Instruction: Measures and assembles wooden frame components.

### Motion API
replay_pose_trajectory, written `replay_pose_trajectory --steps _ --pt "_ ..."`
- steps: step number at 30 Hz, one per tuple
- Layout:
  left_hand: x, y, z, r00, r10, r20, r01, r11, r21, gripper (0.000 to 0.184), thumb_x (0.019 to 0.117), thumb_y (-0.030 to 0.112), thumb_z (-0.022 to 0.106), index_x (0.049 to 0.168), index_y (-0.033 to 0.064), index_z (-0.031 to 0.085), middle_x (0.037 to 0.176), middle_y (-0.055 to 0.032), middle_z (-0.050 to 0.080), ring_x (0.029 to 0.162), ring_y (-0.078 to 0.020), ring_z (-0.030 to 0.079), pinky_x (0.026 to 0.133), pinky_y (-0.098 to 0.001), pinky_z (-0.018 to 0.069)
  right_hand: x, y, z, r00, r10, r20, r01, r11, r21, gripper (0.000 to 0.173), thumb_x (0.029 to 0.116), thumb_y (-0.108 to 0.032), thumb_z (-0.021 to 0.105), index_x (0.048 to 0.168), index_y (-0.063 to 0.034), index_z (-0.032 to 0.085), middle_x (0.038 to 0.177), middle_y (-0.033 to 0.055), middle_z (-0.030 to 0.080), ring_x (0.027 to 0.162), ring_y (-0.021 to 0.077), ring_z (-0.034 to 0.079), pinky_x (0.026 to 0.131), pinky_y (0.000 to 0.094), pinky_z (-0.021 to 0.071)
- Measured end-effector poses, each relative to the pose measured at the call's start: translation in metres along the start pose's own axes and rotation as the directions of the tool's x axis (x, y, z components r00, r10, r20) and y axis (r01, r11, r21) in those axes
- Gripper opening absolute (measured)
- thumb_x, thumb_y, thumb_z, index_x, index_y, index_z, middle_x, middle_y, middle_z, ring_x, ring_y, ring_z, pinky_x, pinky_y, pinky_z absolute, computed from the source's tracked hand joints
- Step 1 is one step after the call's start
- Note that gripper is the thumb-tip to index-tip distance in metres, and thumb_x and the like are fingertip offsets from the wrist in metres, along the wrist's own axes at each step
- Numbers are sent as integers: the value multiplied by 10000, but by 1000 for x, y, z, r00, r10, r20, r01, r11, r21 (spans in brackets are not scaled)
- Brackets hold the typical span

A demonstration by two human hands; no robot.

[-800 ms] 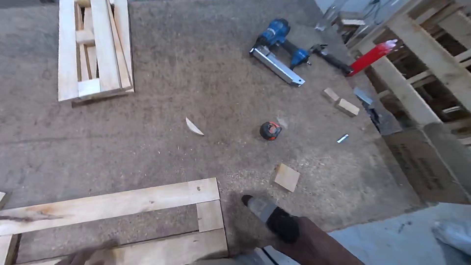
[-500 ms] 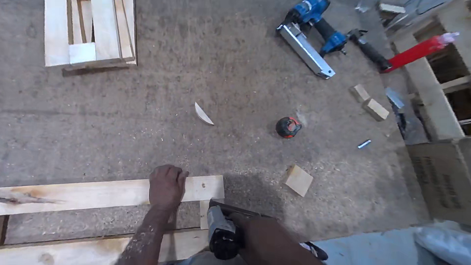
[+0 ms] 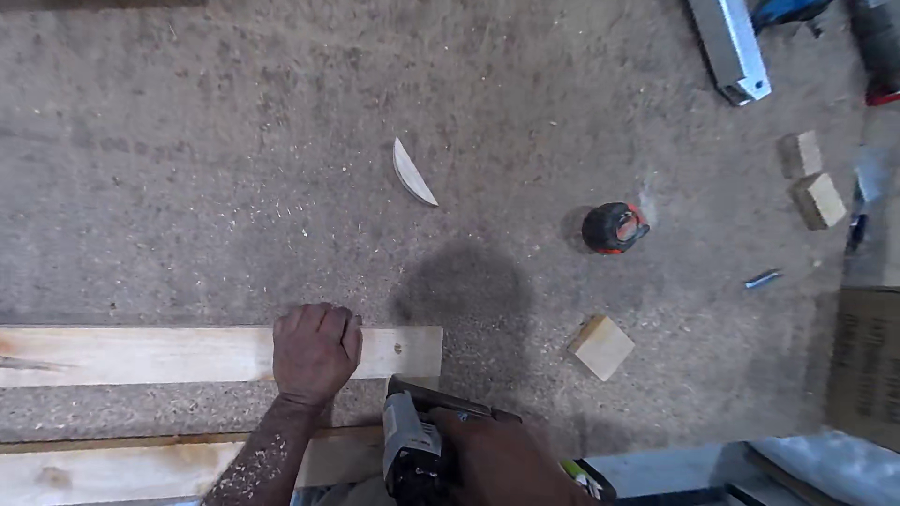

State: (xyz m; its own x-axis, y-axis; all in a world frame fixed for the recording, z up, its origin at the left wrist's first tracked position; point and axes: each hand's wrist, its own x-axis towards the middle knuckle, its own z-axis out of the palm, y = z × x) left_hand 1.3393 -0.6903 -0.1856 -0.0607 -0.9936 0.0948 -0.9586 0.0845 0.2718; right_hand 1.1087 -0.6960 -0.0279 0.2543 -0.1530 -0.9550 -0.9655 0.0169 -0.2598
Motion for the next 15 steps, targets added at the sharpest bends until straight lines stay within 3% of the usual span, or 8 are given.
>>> replay_pose_trajectory --steps 6,15 --pt "0 1 -2 1000 8 3 -8 1000 6 419 1019 427 448 948 157 761 977 -75 739 993 -301 685 864 -510 515 -3 -5 -2 996 79 35 -80 996 31 541 885 -374 710 1355 -161 549 1014 183 721 946 423 712 748 630 551" --pt "0 2 -1 1000 8 -19 -8 1000 12 423 1015 405 433 946 143 758 975 -91 734 987 -320 677 867 -514 501 -8 8 -1 995 97 31 -98 994 42 617 887 -424 704 1428 -199 509 1028 181 724 951 421 714 750 626 554"
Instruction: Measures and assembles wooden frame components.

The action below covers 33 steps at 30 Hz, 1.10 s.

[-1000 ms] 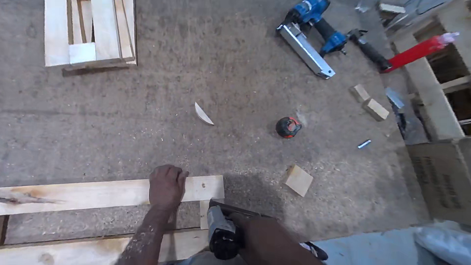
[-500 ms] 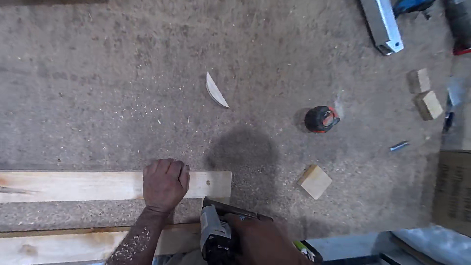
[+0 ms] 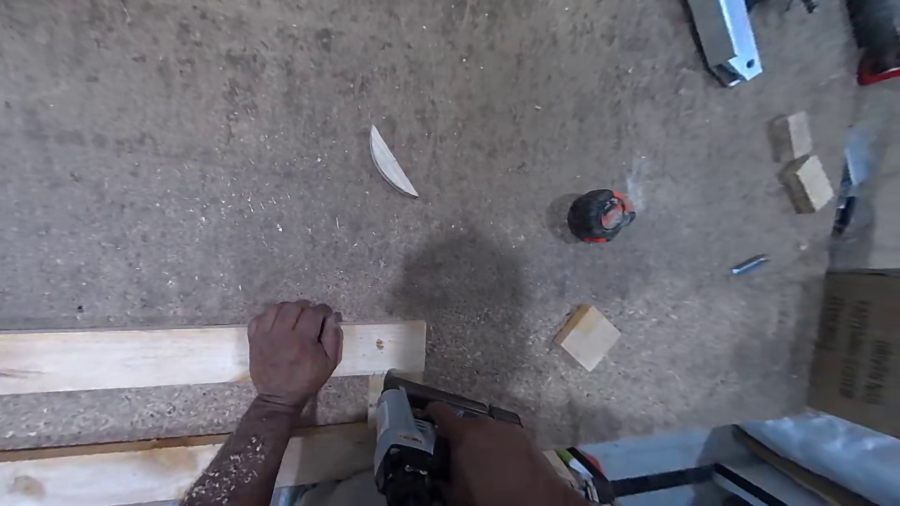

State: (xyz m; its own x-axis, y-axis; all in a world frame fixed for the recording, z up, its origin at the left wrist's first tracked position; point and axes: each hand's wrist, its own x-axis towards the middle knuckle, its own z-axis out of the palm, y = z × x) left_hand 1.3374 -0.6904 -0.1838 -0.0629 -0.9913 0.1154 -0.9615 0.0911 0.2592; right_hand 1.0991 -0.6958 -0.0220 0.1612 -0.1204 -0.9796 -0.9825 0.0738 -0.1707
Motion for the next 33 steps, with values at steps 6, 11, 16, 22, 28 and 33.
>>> replay_pose_trajectory --steps 6,11,16,22,28,33 --pt "1 1 -2 1000 2 -3 -2 1000 -3 429 1015 403 426 933 138 752 962 -100 731 975 -327 676 853 -517 498 -2 9 0 1000 14 3 -14 1000 9 583 880 -419 711 1382 -177 537 1027 182 723 957 419 713 753 624 554" --pt "1 0 -1 1000 0 5 0 1000 -11 459 1018 426 409 935 132 752 962 -105 732 975 -333 678 869 -529 500 -4 20 0 1000 26 -10 -26 999 27 595 869 -435 715 1381 -184 546 1028 182 721 957 421 711 751 631 551" --pt "1 1 -3 1000 -3 25 3 1000 -2 462 1019 418 401 944 128 752 974 -116 737 988 -341 684 873 -546 502 -7 27 -1 999 47 -16 -47 998 46 586 855 -420 724 1364 -183 557 1033 173 723 954 414 712 749 631 554" --pt "1 1 -3 1000 -6 25 6 1000 0 465 1016 420 398 936 128 752 968 -116 737 987 -342 682 855 -540 499 -7 37 1 998 30 -49 -28 999 41 600 840 -420 728 1366 -188 557 1019 177 718 935 415 711 732 632 550" --pt "1 0 -3 1000 -12 29 12 1000 0 467 1014 428 403 939 136 760 980 -113 739 1001 -344 681 848 -544 503 -8 40 2 996 23 -89 -20 999 34 560 854 -427 708 1330 -170 567 1037 171 707 952 404 705 738 627 550" --pt "1 1 -2 999 -38 28 38 999 16 434 1010 444 435 962 162 761 1050 -94 734 1081 -330 661 931 -546 488 -15 38 16 989 -82 -125 81 997 -12 619 887 -456 694 1422 -202 516 1054 186 702 958 424 697 753 647 543"
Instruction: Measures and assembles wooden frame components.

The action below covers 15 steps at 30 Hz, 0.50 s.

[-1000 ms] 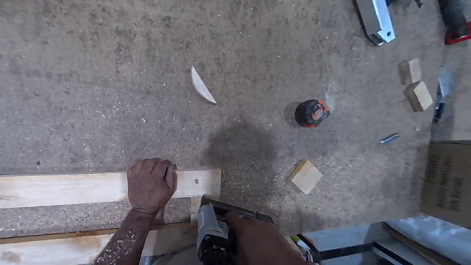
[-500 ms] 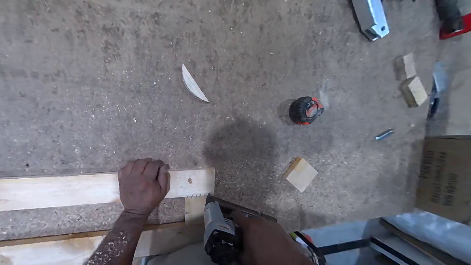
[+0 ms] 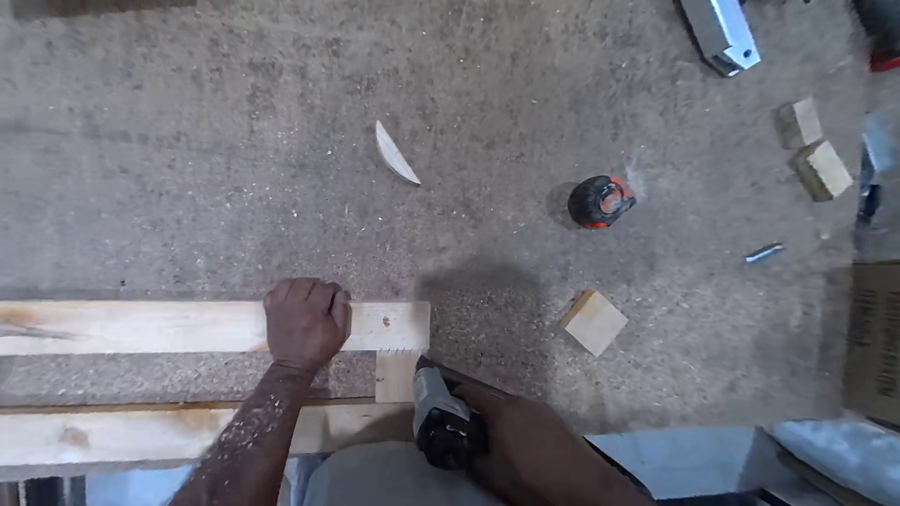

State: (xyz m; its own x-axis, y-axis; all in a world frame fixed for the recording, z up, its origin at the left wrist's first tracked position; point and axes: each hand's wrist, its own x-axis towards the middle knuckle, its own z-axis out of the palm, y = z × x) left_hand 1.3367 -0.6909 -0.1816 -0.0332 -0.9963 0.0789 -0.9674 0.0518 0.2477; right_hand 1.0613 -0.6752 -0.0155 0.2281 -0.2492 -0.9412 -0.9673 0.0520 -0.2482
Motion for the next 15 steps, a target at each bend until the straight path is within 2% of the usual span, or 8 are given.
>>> replay_pose_trajectory --steps 2,4,5,7,8,10,12,15 --pt "-4 1 -5 998 11 -56 -13 999 -38 434 1015 484 456 1018 160 745 1178 -115 689 1171 -353 608 1008 -572 446 1 7 21 990 -142 26 142 990 -14 674 879 -446 729 1477 -242 495 1087 195 706 966 436 697 758 664 546" --pt "-12 3 -13 992 65 -110 -72 996 -60 449 1033 480 442 1143 149 725 1294 -133 641 1264 -372 544 1062 -591 392 4 6 38 974 -221 54 222 975 -12 633 889 -421 736 1452 -223 526 1101 196 706 988 432 695 780 660 545" --pt "-22 7 -18 992 88 -95 -96 993 -75 460 1040 467 434 1192 142 722 1355 -135 621 1320 -380 512 1099 -607 365 5 5 44 970 -233 64 234 972 -9 611 897 -419 728 1438 -213 531 1089 196 705 986 432 693 781 659 543" --pt "-50 21 -24 993 114 -26 -116 988 -105 430 1042 433 442 1164 137 730 1459 -140 576 1421 -409 449 1148 -657 335 6 1 52 968 -243 59 244 970 -13 598 905 -426 719 1426 -197 533 1065 195 704 974 432 692 780 651 544" --pt "-65 28 -23 994 105 24 -102 989 -109 436 1046 431 434 1195 146 727 1508 -148 538 1459 -421 409 1165 -671 317 7 -1 54 969 -242 55 243 970 -21 604 908 -432 712 1432 -193 529 1068 196 705 979 433 692 784 651 542" --pt "-90 35 -9 995 80 60 -74 993 -95 431 1051 413 414 1236 167 714 1546 -142 504 1491 -415 368 1181 -666 298 8 -7 56 971 -231 64 234 971 -40 612 916 -433 703 1447 -194 512 1067 197 704 980 436 692 781 655 539" --pt "-96 33 5 996 86 22 -85 995 -59 407 1043 401 424 1212 166 710 1517 -143 530 1475 -404 394 1173 -659 302 9 -13 57 976 -207 71 211 976 -52 605 925 -433 688 1451 -202 500 1040 196 705 961 437 695 763 653 540" --pt "-96 33 11 996 95 -3 -95 995 -40 343 1008 354 480 1189 163 700 1516 -139 527 1489 -385 378 1186 -660 275 11 -21 62 981 -177 73 182 981 -61 606 925 -431 676 1453 -198 493 1019 195 705 946 435 697 752 651 539"
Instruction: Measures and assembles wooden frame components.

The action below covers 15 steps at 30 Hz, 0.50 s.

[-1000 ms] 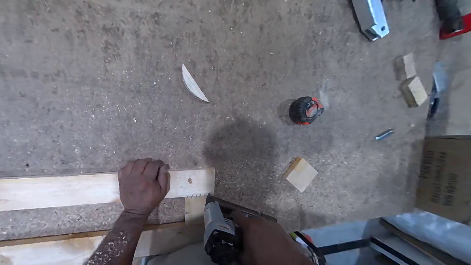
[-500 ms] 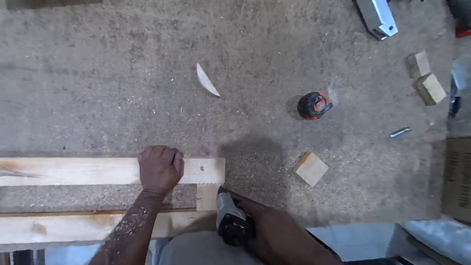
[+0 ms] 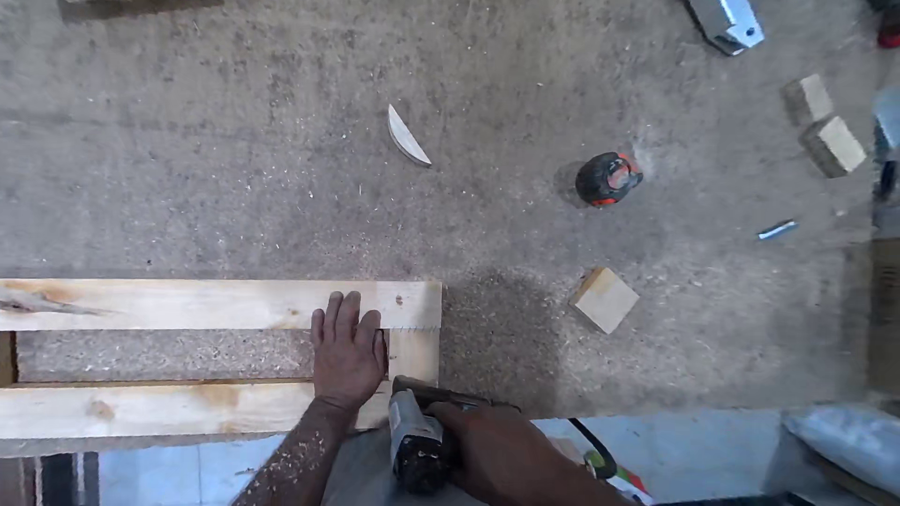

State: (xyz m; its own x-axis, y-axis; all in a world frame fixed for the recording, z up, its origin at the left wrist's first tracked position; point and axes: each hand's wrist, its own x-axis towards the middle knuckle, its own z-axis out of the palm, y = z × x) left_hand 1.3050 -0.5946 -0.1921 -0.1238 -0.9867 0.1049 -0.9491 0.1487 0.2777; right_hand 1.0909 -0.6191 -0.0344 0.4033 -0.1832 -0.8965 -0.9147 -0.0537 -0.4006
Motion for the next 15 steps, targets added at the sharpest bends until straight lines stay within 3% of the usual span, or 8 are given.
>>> replay_pose_trajectory --steps 3,7,11,15 --pt "2 0 1 1000 -11 15 11 1000 26 308 986 316 517 1190 174 700 1519 -130 524 1491 -377 375 1187 -651 276 3 -3 5 1000 4 -17 -4 1000 1 607 918 -427 677 1447 -196 490 1004 193 707 932 437 701 734 647 543" --pt "4 2 0 1000 -11 21 10 999 40 302 974 301 529 1179 166 706 1501 -137 536 1479 -386 389 1176 -658 290 -1 -12 -1 995 102 21 -103 994 33 516 924 -398 676 1335 -120 534 1052 205 696 985 434 695 764 634 549" --pt "6 3 -1 1000 -12 8 12 999 46 302 970 300 518 1154 160 713 1481 -147 549 1456 -400 416 1172 -649 301 -6 -12 -5 989 139 57 -141 989 38 547 927 -389 674 1367 -109 507 1071 214 694 997 439 693 771 632 547" --pt "7 4 -2 1000 -14 0 14 998 54 317 976 310 500 1151 147 708 1467 -159 559 1444 -412 428 1165 -653 308 -9 -5 -5 989 138 55 -141 989 37 512 923 -380 677 1318 -93 524 1061 217 686 994 441 688 765 630 542"
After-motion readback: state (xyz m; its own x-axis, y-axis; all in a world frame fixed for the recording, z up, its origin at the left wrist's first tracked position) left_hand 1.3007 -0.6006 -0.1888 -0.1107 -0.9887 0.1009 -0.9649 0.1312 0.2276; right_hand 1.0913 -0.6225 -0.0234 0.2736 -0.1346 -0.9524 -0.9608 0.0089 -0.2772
